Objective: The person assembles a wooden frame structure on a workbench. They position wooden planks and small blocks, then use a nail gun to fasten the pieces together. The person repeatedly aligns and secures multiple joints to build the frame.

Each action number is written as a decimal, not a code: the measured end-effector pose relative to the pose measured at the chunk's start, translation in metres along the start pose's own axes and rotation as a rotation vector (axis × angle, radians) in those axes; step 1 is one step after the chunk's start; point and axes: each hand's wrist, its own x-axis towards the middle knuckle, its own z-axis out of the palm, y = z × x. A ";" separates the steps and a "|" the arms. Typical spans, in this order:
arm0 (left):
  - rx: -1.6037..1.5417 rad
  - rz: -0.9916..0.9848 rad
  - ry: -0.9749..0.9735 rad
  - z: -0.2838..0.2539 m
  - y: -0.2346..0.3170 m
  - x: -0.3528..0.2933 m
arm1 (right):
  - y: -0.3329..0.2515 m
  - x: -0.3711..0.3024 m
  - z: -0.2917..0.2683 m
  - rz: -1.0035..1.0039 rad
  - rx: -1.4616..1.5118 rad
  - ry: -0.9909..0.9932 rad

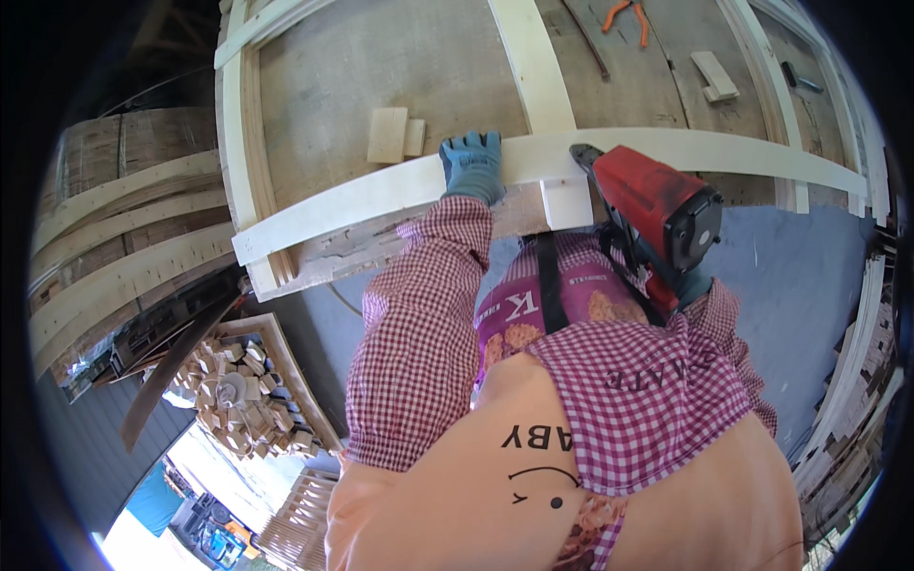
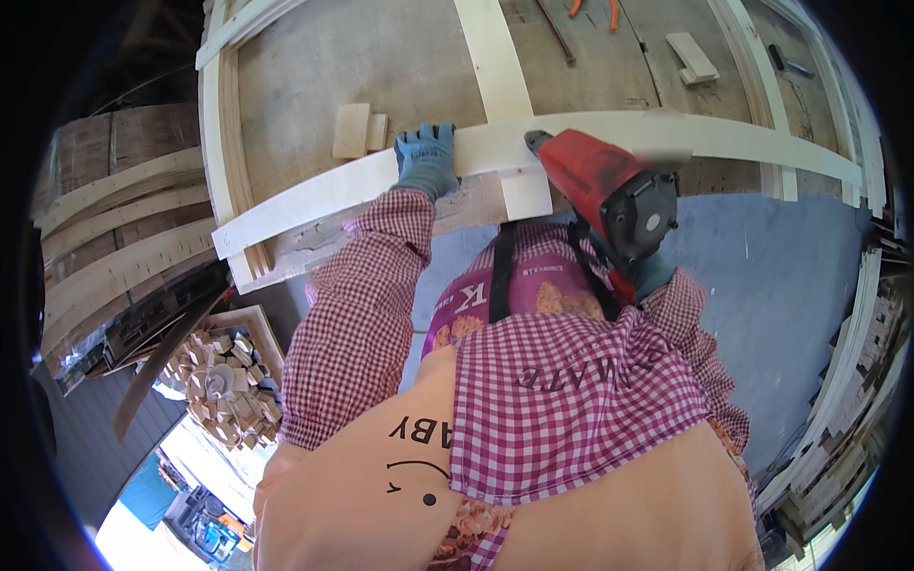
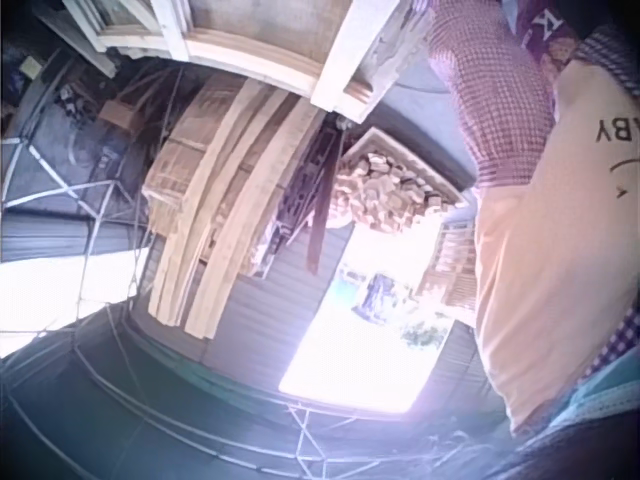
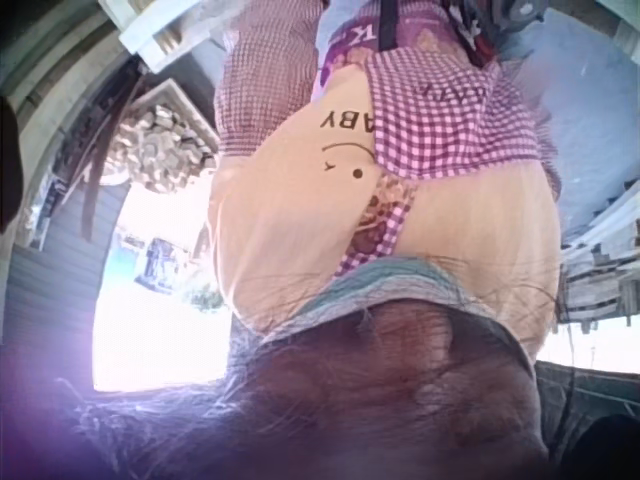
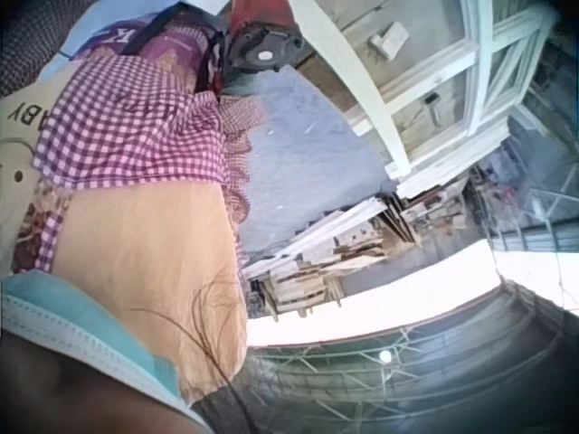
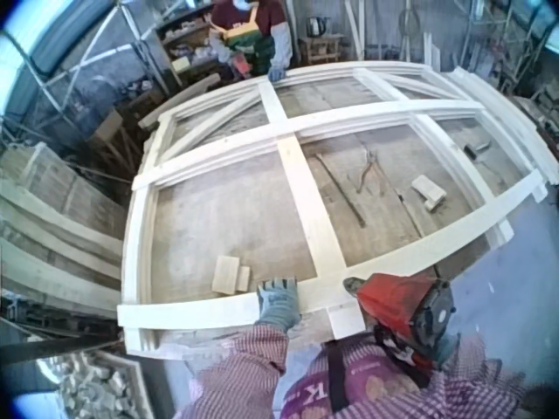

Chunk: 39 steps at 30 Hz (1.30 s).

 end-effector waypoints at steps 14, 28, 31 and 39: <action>-0.016 0.030 0.175 0.008 -0.001 -0.005 | 0.002 -0.027 -0.010 0.130 0.033 -0.038; -0.021 0.040 0.199 0.020 0.000 -0.001 | 0.004 -0.024 -0.009 0.126 0.046 -0.026; 0.021 0.008 0.165 0.011 -0.001 -0.006 | 0.000 -0.012 -0.003 0.100 0.057 -0.037; -0.048 0.010 0.025 -0.004 0.003 -0.004 | 0.010 -0.023 -0.011 0.126 0.045 -0.073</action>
